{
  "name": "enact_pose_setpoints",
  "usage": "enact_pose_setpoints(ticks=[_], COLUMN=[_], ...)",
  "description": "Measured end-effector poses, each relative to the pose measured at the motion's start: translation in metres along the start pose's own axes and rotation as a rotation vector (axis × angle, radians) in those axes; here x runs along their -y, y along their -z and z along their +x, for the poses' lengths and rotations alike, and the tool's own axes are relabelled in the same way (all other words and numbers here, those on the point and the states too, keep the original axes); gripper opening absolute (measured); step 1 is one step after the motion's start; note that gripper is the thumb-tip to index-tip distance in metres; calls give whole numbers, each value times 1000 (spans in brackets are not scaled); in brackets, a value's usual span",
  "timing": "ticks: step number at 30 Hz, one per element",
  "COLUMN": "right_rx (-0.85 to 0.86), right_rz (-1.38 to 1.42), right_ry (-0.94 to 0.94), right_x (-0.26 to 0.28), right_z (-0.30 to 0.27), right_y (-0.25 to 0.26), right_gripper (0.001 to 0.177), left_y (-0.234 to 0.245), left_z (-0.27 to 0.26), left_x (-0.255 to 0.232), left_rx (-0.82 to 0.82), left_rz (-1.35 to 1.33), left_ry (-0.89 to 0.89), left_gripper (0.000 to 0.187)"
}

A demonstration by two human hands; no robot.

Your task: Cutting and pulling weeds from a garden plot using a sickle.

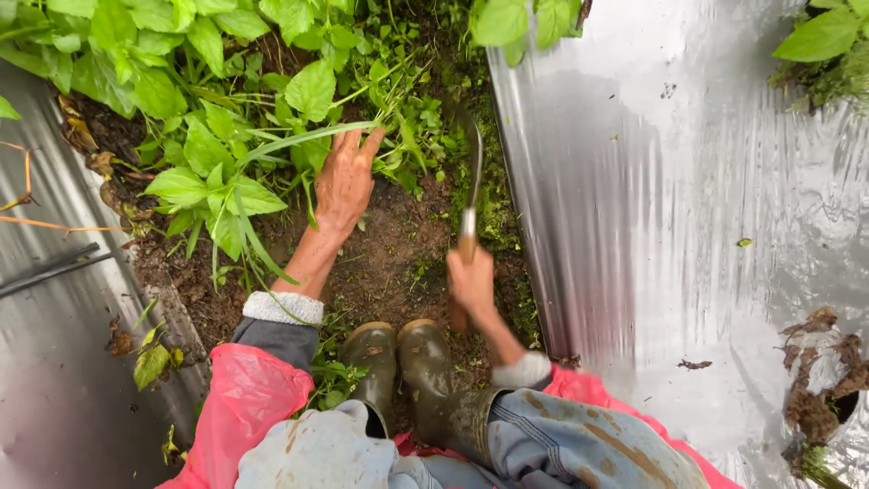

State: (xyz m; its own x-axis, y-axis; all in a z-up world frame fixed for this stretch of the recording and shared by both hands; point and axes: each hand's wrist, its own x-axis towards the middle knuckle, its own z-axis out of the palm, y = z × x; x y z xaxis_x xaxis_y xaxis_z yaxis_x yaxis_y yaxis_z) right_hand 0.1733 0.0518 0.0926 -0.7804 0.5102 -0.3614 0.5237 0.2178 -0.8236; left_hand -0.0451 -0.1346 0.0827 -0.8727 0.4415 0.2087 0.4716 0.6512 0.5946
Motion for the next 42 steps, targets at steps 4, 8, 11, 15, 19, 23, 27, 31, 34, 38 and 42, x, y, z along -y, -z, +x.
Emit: enact_pose_setpoints(ticks=[4, 8, 11, 15, 19, 23, 27, 31, 34, 38, 42], right_rx=[24, -13, 26, 39, -33, -35, 26, 71, 111, 109, 68], right_rz=[-126, 37, 19, -52, 18, 80, -7, 6, -4, -86, 48], right_ry=[-40, 11, -91, -146, -65, -53, -39, -72, -199, -264, -167], right_x=[-15, 37, 21, -30, 13, 22, 6, 17, -3, -11, 30], right_z=[-22, 7, -6, -41, -24, -22, -25, -11, -32, -57, -28], right_y=[16, 12, 11, 20, 28, 31, 26, 20, 29, 49, 41], right_gripper=[14, 12, 11, 15, 14, 12, 14, 16, 16, 14, 16], left_y=[12, 0, 12, 41, 9, -107, -155, -106, -90, -90, -95], left_z=[0, -5, 2, 20, 39, 29, 24, 51, 50, 23, 25], left_x=[5, 5, -6, -42, -99, -60, -10, -3, 2, 13, 19], left_rx=[12, 45, 105, 310, 499, 184, 263, 417, 444, 430, 449], left_rz=[18, -6, 28, 236, 90, 431, 422, 575, 426, 420, 370], left_ry=[46, 6, 42, 0, -79, -142, -105, -321, -342, -344, -288], left_gripper=[54, 57, 59, 88, 114, 89, 55, 54, 47, 38, 29])
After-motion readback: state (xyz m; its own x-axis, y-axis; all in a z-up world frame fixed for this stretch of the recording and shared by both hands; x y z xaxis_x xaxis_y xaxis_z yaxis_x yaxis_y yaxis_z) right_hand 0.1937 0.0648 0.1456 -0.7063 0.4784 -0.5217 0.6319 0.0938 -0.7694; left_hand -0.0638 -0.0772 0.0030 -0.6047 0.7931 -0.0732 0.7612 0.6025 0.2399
